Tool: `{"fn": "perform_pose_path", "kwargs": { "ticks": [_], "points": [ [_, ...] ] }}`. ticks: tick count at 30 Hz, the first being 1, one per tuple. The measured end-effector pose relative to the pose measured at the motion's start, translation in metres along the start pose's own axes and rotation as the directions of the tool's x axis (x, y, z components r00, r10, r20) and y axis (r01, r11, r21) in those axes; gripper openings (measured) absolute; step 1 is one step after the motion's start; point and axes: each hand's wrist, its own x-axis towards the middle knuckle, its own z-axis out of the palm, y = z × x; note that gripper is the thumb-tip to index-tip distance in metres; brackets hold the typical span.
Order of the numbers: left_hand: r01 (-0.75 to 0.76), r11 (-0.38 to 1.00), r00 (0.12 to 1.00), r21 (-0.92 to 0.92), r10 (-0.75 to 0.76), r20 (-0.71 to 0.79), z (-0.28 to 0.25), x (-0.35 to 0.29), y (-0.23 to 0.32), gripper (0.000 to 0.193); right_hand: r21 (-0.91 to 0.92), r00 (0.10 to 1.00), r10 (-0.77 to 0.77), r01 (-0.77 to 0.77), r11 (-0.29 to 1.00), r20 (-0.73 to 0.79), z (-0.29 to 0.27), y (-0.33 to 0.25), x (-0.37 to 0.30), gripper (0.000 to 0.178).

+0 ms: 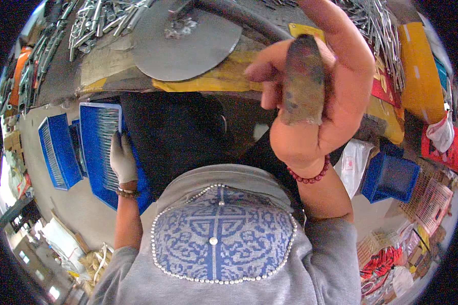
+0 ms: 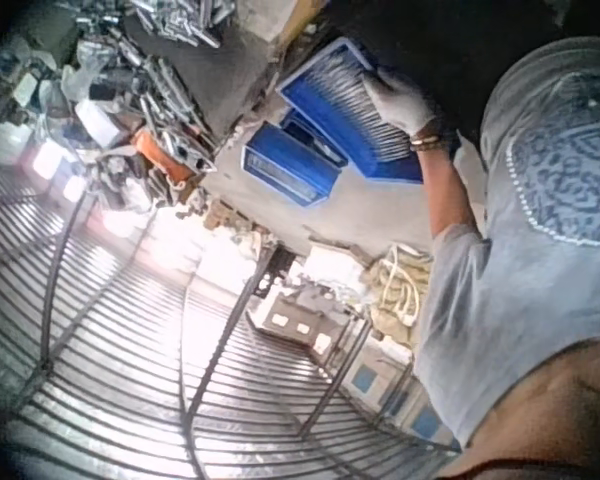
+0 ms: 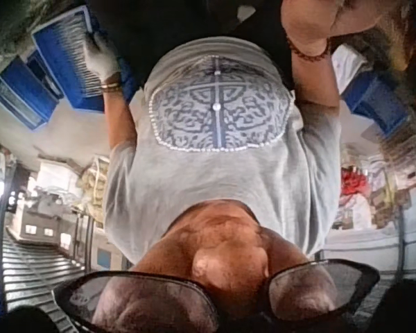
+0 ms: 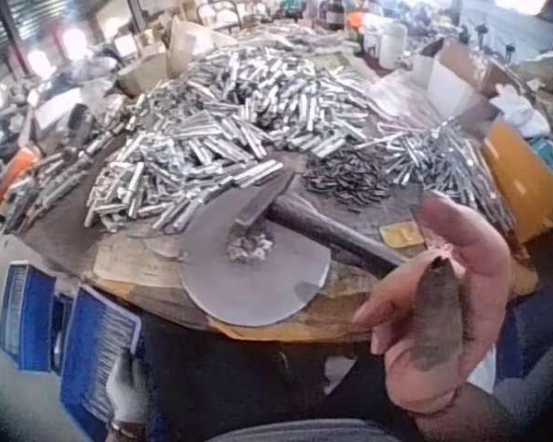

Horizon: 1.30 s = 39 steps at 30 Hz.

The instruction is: The person is hammering small metal rods or pins into a circular metal plate as part of an assembly process in a manufacturing facility.

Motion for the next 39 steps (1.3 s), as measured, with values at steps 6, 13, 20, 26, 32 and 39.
{"fn": "perform_pose_path", "kwargs": {
  "ticks": [6, 13, 20, 26, 32, 39],
  "points": [
    [0.039, 0.999, 0.999, -0.023, -0.039, 0.011, 0.0, 0.004, -0.008, 0.039, -0.004, 1.0, 0.02, -0.02, 1.0, 0.015, -0.001, -0.001, 0.003, 0.052],
    [0.083, 0.995, 0.996, -0.056, -0.081, 0.043, -0.005, 0.003, 0.012, 0.038, -0.064, 0.996, 0.055, -0.06, 0.996, -0.064, -0.009, -0.002, -0.002, 0.057],
    [0.036, 0.989, 0.999, -0.141, -0.03, 0.044, -0.001, -0.002, 0.001, 0.04, 0.167, 0.937, 0.348, -0.339, 0.926, -0.022, -0.031, -0.036, -0.015, 0.045],
    [0.026, 0.998, 0.996, -0.06, -0.021, 0.082, -0.003, 0.0, -0.001, 0.044, -0.506, 0.502, 0.824, -0.655, 0.561, 0.264, -0.071, -0.001, -0.107, 0.01],
    [-0.139, 0.97, 0.985, -0.198, 0.115, -0.126, -0.037, 0.016, 0.064, 0.035, -0.845, 0.313, 0.826, -0.114, 0.523, 0.469, -0.121, 0.126, -0.199, 0.024],
    [-0.479, 0.875, 0.878, -0.066, 0.476, -0.058, 0.005, 0.038, 0.092, 0.026, -0.765, 0.337, 0.726, -0.024, 0.643, 0.6, -0.047, 0.248, -0.187, 0.029]
  ]
}}
